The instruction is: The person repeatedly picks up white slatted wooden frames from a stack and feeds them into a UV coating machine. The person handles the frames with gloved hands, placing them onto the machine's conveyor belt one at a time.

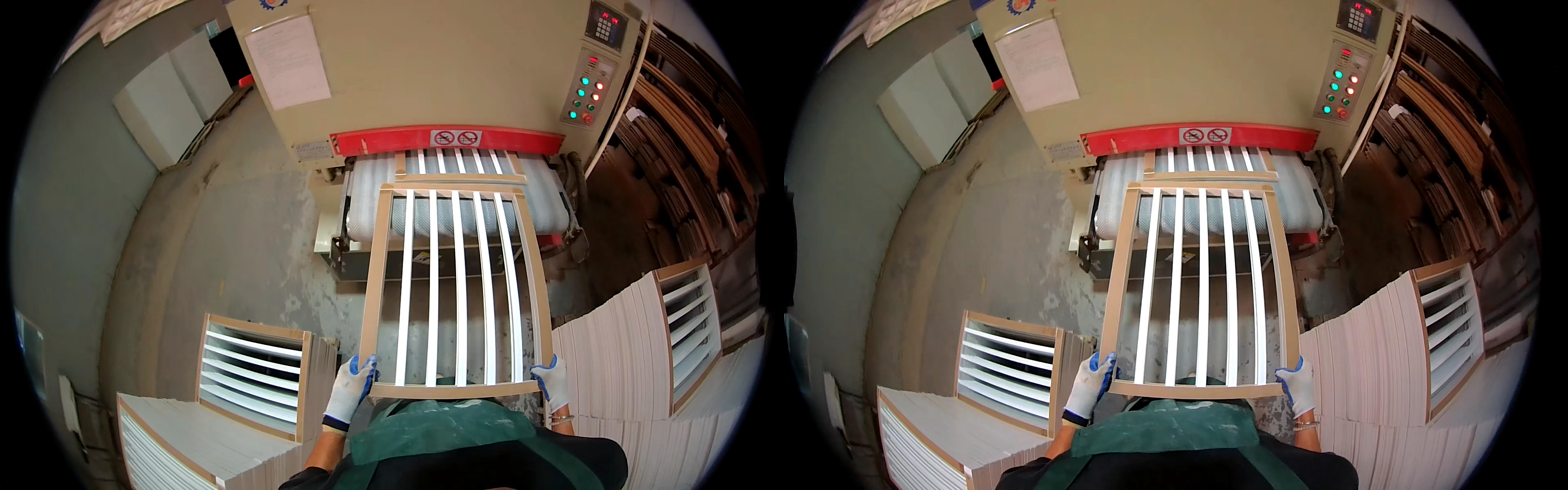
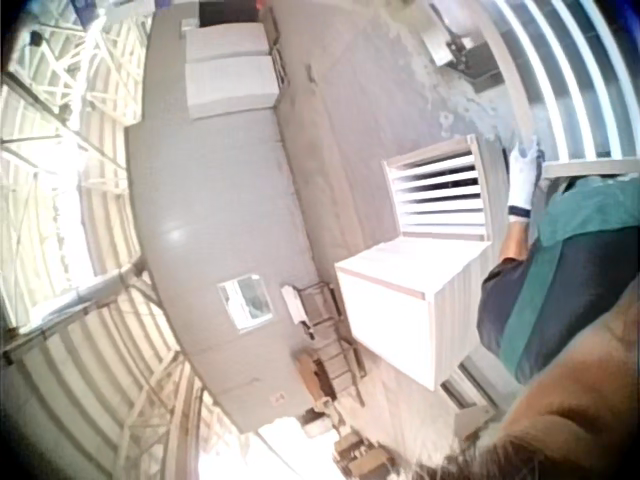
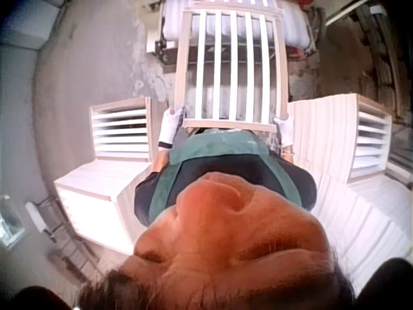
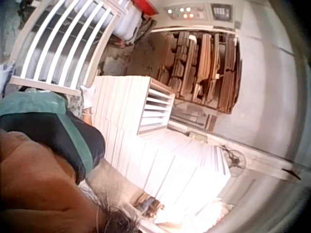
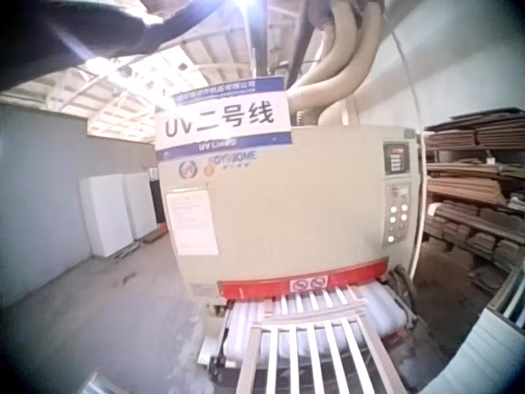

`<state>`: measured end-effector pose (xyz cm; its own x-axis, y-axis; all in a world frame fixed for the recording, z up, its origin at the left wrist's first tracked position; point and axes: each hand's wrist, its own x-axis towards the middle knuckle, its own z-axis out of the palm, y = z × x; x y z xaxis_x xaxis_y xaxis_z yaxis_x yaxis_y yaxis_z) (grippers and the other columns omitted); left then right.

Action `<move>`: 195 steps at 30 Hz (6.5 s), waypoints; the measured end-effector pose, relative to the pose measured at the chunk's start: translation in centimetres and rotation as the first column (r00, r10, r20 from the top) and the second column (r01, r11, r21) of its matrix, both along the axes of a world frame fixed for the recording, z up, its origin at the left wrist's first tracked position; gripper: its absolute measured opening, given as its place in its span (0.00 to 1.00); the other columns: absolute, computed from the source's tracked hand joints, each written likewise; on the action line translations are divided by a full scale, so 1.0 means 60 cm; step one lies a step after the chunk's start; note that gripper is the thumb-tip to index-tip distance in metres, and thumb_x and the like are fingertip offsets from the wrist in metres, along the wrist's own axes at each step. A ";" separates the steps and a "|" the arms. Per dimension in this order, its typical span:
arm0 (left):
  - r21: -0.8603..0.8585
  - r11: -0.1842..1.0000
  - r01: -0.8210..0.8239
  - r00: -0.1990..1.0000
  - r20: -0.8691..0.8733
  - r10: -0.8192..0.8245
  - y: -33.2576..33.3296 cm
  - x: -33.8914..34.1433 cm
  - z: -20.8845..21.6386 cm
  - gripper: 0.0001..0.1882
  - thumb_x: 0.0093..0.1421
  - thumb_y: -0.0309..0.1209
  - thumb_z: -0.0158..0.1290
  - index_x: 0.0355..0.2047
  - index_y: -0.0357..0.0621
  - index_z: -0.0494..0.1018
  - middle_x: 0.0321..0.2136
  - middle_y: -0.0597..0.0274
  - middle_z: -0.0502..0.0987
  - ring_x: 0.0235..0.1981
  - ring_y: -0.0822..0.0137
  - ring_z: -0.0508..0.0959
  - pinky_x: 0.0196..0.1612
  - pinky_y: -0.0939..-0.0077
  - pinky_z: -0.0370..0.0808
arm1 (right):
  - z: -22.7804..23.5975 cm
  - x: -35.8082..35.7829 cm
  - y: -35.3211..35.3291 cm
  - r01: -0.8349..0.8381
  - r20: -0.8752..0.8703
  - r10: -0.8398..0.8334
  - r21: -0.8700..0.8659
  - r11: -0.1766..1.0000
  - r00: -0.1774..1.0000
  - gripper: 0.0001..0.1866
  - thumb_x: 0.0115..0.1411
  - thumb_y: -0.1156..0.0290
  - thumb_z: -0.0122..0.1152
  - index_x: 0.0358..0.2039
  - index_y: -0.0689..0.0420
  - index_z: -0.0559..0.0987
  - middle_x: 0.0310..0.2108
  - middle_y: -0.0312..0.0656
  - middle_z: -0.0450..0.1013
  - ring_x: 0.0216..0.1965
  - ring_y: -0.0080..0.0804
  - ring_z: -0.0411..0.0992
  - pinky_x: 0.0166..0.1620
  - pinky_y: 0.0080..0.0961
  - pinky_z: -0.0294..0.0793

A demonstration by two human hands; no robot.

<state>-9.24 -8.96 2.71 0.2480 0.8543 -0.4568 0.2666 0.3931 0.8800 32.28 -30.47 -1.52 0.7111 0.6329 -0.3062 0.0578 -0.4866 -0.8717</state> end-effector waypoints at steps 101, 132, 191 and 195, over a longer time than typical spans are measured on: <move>0.660 0.514 0.548 0.833 -0.379 -0.402 -0.051 0.035 -0.055 0.19 0.73 0.40 0.42 0.39 0.33 0.71 0.32 0.48 0.75 0.35 0.50 0.75 0.43 0.62 0.72 | -0.007 0.094 -0.029 0.090 -0.079 -0.109 -0.210 0.974 0.991 0.18 0.50 0.66 0.72 0.37 0.64 0.80 0.22 0.36 0.73 0.20 0.23 0.69 0.24 0.23 0.69; 0.146 0.902 0.405 0.906 -0.196 -0.375 -0.014 0.099 0.009 0.22 0.72 0.44 0.42 0.38 0.33 0.72 0.30 0.45 0.77 0.29 0.54 0.81 0.37 0.65 0.76 | -0.020 0.139 0.036 0.110 -0.031 -0.118 -0.188 0.976 0.993 0.18 0.51 0.67 0.72 0.40 0.62 0.78 0.22 0.38 0.75 0.20 0.26 0.72 0.25 0.27 0.73; -0.447 0.500 -0.742 0.553 0.013 0.833 -0.267 -0.453 -0.412 0.25 0.70 0.46 0.50 0.57 0.38 0.70 0.43 0.56 0.80 0.40 0.66 0.81 0.45 0.75 0.77 | -0.413 -0.886 0.790 -0.898 0.148 0.986 -0.418 0.135 0.079 0.47 0.46 0.56 0.75 0.63 0.63 0.65 0.59 0.56 0.70 0.61 0.50 0.69 0.62 0.39 0.68; -0.552 0.131 -0.823 0.212 -0.084 0.974 -0.294 -0.515 -0.435 0.30 0.66 0.51 0.54 0.57 0.39 0.70 0.48 0.52 0.77 0.40 0.62 0.81 0.44 0.70 0.77 | -0.433 -0.988 0.828 -0.759 0.057 0.979 -0.641 -0.113 -0.194 0.34 0.49 0.61 0.71 0.53 0.62 0.68 0.52 0.58 0.75 0.56 0.54 0.73 0.59 0.42 0.71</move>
